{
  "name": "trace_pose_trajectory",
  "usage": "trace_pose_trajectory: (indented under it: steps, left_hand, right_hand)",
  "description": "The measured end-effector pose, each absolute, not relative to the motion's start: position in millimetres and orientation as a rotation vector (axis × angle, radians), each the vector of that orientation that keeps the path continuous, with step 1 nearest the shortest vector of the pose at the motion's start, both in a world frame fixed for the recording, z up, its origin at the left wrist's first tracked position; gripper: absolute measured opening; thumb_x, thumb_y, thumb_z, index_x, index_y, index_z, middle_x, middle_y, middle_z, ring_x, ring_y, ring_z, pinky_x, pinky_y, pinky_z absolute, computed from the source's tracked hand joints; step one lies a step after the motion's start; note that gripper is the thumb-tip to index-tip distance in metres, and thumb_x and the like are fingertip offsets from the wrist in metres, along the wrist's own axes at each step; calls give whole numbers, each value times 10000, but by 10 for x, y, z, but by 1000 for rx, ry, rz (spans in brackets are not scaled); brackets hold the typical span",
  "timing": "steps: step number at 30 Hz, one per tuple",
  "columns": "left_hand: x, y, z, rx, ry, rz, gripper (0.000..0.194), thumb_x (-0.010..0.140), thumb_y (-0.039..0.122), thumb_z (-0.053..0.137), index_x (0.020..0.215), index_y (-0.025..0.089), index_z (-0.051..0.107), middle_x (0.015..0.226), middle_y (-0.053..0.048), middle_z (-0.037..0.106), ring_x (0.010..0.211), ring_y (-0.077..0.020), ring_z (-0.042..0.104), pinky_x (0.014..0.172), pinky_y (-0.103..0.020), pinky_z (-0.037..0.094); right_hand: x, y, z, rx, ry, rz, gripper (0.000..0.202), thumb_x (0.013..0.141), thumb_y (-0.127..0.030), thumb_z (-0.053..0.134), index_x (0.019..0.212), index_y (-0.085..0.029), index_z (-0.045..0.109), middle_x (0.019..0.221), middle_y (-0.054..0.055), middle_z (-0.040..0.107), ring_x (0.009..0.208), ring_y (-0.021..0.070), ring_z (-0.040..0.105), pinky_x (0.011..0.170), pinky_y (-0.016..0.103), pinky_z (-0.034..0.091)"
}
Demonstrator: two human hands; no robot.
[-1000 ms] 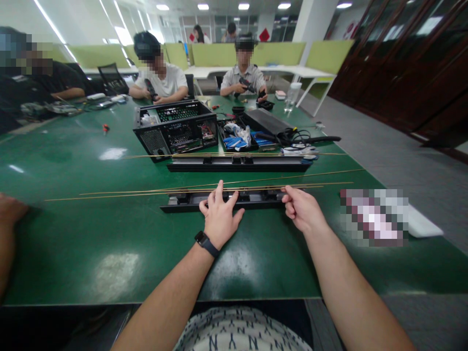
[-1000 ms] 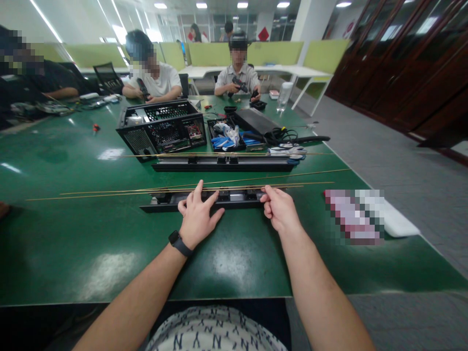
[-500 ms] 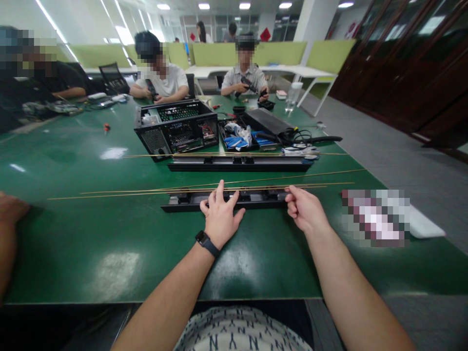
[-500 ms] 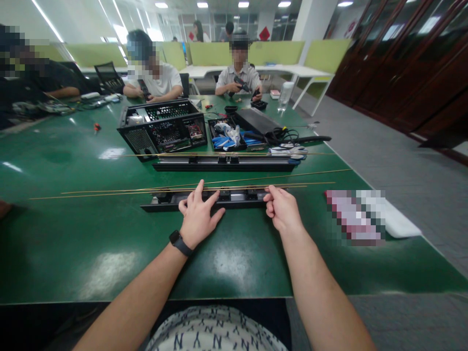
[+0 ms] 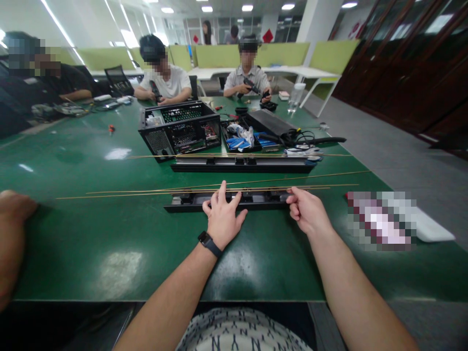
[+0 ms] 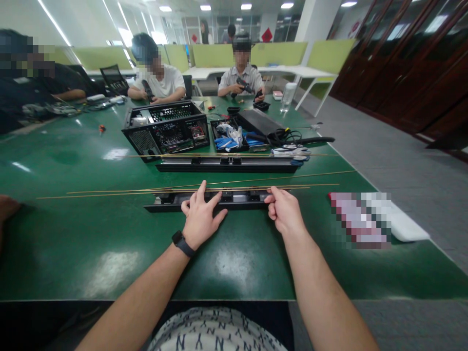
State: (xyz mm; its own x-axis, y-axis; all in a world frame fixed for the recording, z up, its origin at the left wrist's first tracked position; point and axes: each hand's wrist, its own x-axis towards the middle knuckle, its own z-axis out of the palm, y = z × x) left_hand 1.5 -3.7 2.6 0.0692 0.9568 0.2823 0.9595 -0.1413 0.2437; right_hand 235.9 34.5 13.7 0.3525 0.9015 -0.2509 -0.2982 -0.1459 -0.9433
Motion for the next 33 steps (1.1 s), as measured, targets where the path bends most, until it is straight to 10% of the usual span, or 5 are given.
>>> trace_pose_trajectory:
  steps: [33]
  left_hand:
    - [43,-40,72,-2064,-2100,-932,302,934,462,666,1194,373,789,1625,-105,440,1404,-383,437,1100,-598,388]
  right_hand:
    - [2361,350,111,-1320,-643,1180,157,914,-293,713,858,-164,646,577,-30,620,305,51,375,268,166,223]
